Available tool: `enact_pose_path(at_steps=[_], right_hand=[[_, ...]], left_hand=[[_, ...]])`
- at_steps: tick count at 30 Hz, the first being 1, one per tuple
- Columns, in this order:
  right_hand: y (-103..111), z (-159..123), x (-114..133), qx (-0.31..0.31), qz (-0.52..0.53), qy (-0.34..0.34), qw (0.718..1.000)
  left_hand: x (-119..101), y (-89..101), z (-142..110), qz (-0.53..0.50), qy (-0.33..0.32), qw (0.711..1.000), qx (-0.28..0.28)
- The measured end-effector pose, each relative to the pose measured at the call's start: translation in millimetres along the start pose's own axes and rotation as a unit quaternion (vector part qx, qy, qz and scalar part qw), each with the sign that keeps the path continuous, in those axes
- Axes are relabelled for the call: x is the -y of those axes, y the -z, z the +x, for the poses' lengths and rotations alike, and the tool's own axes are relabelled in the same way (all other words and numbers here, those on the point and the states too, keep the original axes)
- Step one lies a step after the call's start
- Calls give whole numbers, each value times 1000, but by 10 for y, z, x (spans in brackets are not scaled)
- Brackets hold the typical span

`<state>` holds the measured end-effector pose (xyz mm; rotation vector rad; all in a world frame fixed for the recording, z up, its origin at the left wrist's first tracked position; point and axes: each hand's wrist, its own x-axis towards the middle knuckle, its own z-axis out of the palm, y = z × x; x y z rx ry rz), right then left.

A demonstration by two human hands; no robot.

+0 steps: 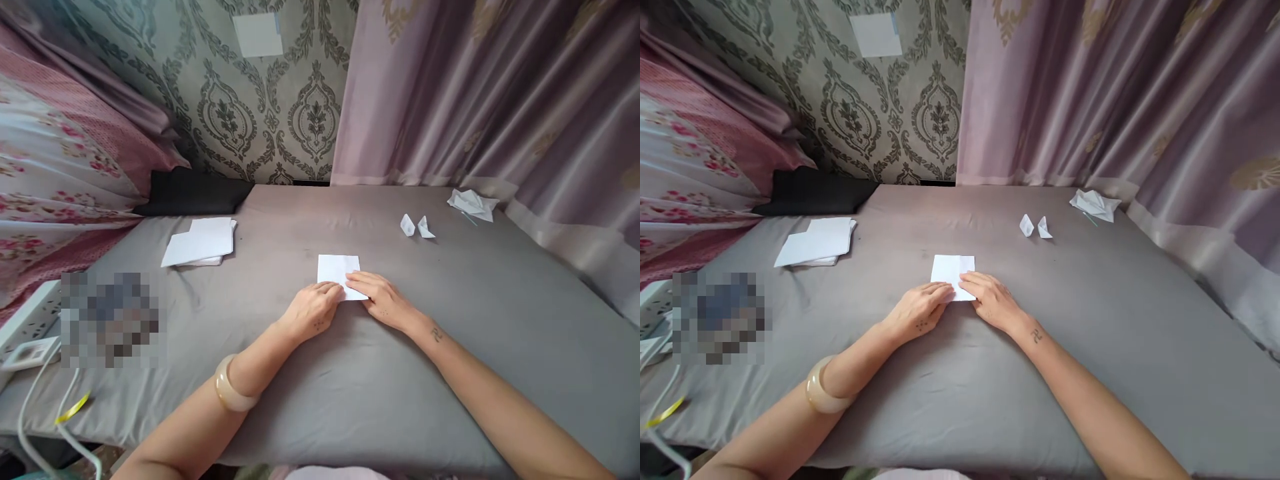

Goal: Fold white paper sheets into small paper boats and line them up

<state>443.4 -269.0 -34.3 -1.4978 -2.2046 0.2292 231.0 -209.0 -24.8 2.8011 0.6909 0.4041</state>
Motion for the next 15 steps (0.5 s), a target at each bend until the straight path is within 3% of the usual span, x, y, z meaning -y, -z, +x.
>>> enact_pose_path(at_steps=[5,10,15], right_hand=[[15,-76,35,8,1,0,1000],[73,-160,80,17,25,-6,1000],[76,-147,123,-27,60,-88,994]], left_hand=[[182,88,-17,6,69,998,-3],[193,142,-49,-14,73,997,9],[156,44,-38,-81,141,984,-67]])
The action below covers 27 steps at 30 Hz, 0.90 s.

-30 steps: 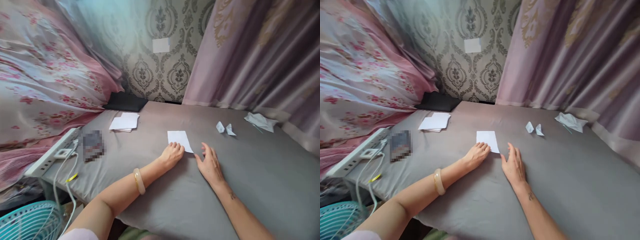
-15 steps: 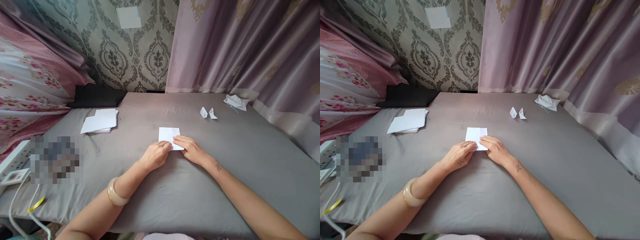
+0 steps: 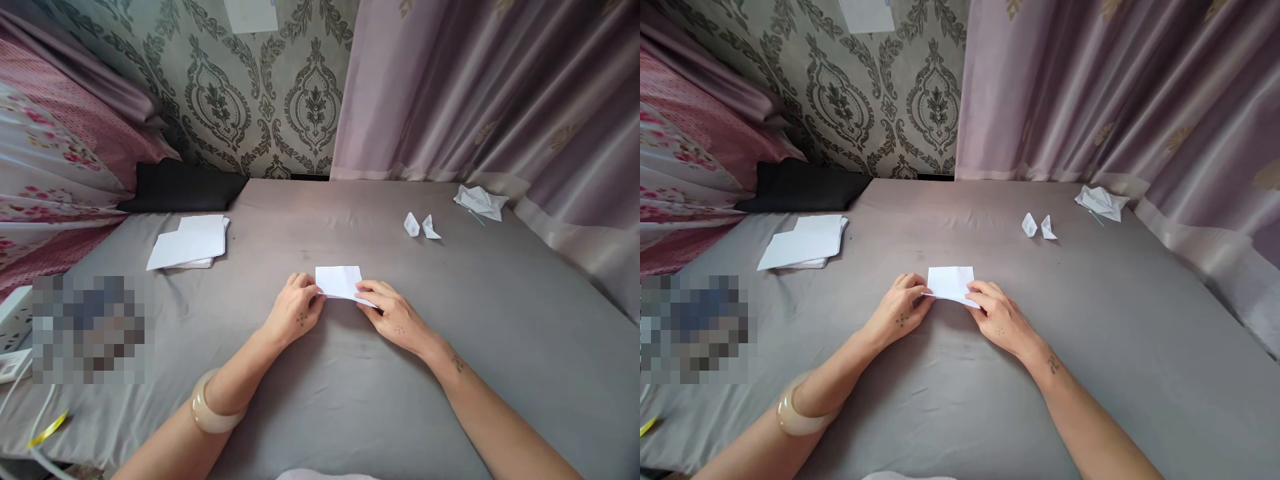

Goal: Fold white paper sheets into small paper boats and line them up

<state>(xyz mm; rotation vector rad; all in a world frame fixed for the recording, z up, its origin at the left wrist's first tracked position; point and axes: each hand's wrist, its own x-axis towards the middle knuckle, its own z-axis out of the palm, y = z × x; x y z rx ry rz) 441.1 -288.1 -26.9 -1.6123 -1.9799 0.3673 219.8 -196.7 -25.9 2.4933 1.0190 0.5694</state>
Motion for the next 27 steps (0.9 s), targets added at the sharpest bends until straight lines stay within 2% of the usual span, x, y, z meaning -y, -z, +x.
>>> enact_pose_path(at_steps=[5,9,16,27], right_hand=[[-75,105,-31,-63,24,-104,992],[-143,152,-84,-86,29,-154,984],[-193,186,-83,-119,1,-176,977],[-215,197,-86,-117,-23,-182,976]], left_hand=[[10,-85,46,-55,119,991,-39],[-3,-132,66,-61,166,983,-45],[-5,-181,73,-50,174,982,-60],[-7,-183,67,-25,166,985,-50]])
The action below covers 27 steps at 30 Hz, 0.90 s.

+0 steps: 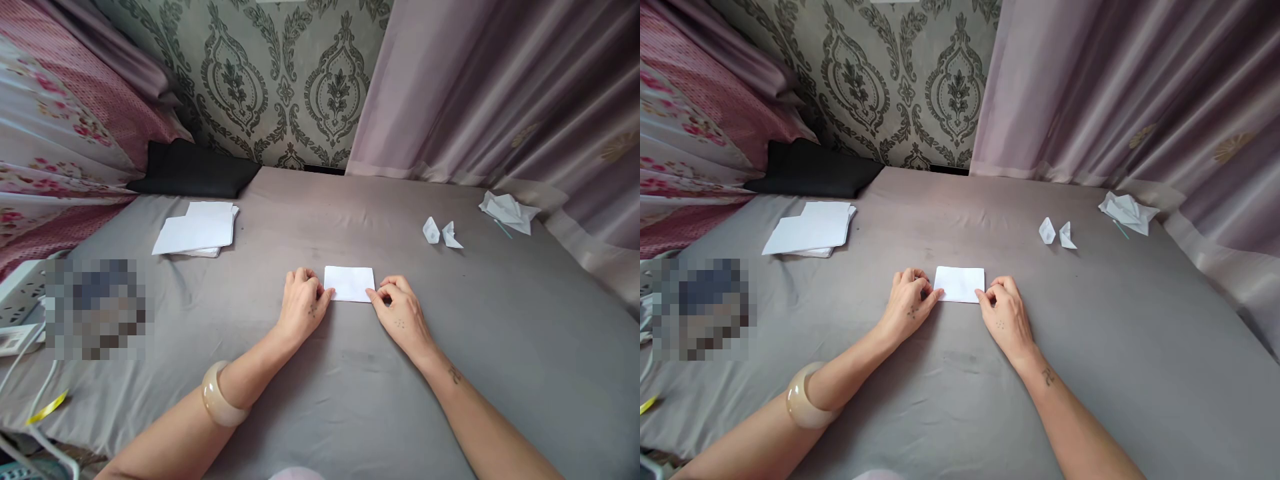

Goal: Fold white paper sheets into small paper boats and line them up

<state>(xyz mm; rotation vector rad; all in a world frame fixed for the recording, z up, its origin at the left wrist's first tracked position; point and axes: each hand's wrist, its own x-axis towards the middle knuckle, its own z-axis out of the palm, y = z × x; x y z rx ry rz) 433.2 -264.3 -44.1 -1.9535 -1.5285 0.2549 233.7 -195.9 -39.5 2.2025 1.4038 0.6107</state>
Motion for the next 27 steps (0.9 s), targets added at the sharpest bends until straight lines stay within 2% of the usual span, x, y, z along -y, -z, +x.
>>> enact_pose_path(at_steps=[5,7,10,12,17,22,25,27], right_hand=[[7,5,-13,0,26,13,1000],[15,8,-27,7,43,30,999],[35,-7,-38,27,49,80,995],[51,-31,-33,36,37,118,992],[77,-91,-10,59,-6,152,987],[54,-77,-24,53,-5,156,986],[77,-43,16,18,20,166,986],[139,-29,87,-18,61,163,985]], left_hand=[[-11,38,1,53,-37,998,2],[-37,60,-8,84,-101,991,18],[-88,82,-33,124,-237,960,81],[-112,84,-46,141,-278,945,102],[-94,67,-13,155,-263,949,77],[-73,52,43,207,-309,927,56],[-103,80,49,153,-305,939,27],[-144,126,37,55,-274,960,3]])
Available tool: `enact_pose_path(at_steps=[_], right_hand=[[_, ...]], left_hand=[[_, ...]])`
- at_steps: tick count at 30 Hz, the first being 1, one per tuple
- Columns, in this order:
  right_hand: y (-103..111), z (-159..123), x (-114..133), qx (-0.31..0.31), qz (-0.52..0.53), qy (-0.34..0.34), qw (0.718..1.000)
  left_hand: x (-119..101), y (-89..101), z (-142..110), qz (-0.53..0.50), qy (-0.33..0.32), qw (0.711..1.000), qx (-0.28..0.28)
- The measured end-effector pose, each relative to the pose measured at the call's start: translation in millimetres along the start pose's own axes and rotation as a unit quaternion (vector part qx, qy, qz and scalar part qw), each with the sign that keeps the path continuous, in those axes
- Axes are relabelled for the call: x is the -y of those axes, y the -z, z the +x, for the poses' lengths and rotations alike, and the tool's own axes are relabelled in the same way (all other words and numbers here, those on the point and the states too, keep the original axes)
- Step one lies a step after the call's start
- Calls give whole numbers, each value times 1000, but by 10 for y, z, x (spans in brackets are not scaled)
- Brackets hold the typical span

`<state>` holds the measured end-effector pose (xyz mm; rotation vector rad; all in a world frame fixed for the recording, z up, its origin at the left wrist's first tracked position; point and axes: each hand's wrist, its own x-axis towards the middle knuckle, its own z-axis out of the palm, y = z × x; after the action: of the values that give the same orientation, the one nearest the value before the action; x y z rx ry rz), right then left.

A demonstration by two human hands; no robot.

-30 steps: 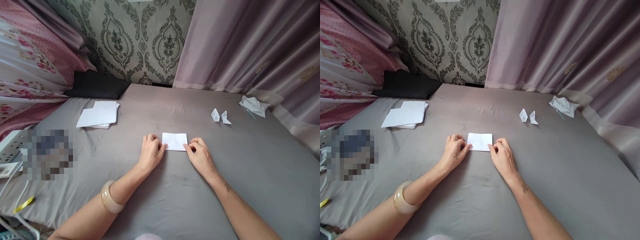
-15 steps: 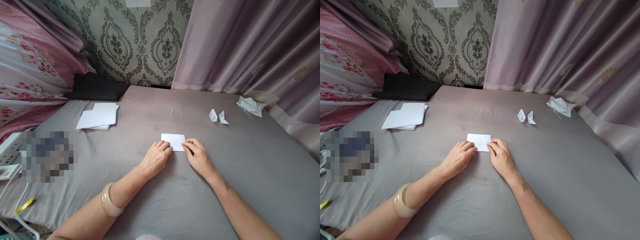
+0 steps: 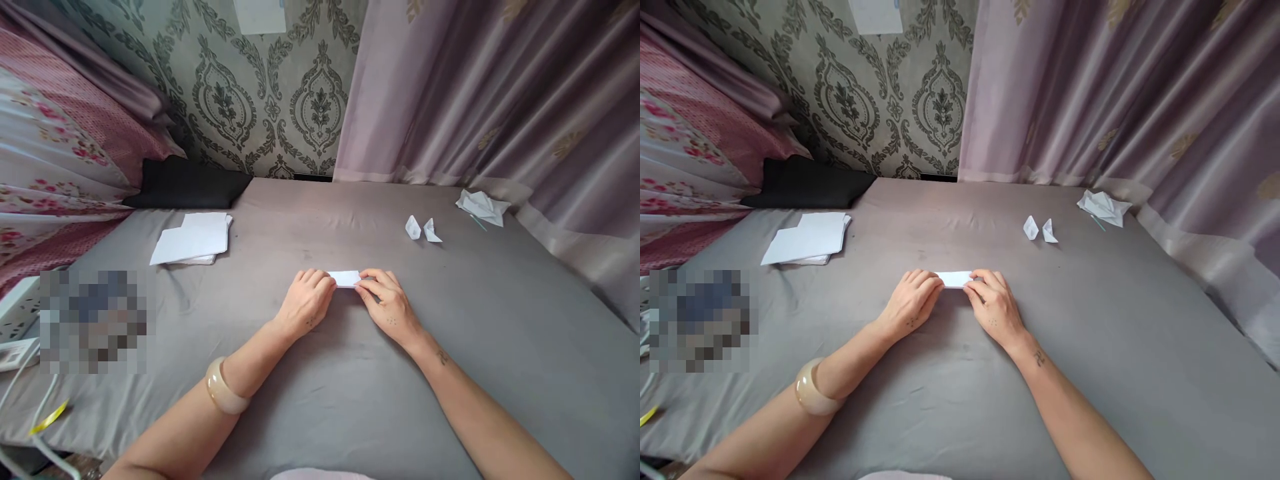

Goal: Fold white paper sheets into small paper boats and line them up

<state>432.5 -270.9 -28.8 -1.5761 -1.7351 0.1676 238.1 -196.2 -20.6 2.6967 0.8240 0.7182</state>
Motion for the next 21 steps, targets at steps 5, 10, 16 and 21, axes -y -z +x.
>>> enact_pose_path(at_steps=[5,10,16,21], right_hand=[[203,47,243,38,208,-160,964],[283,44,313,100,360,-287,882],[236,46,309,170,378,-317,853],[178,34,271,184,391,-339,835]], left_hand=[[-141,172,13,-376,201,904,-3],[-186,233,17,-555,283,770,136],[-183,171,2,-544,304,758,192],[-209,114,-6,-530,311,768,181]])
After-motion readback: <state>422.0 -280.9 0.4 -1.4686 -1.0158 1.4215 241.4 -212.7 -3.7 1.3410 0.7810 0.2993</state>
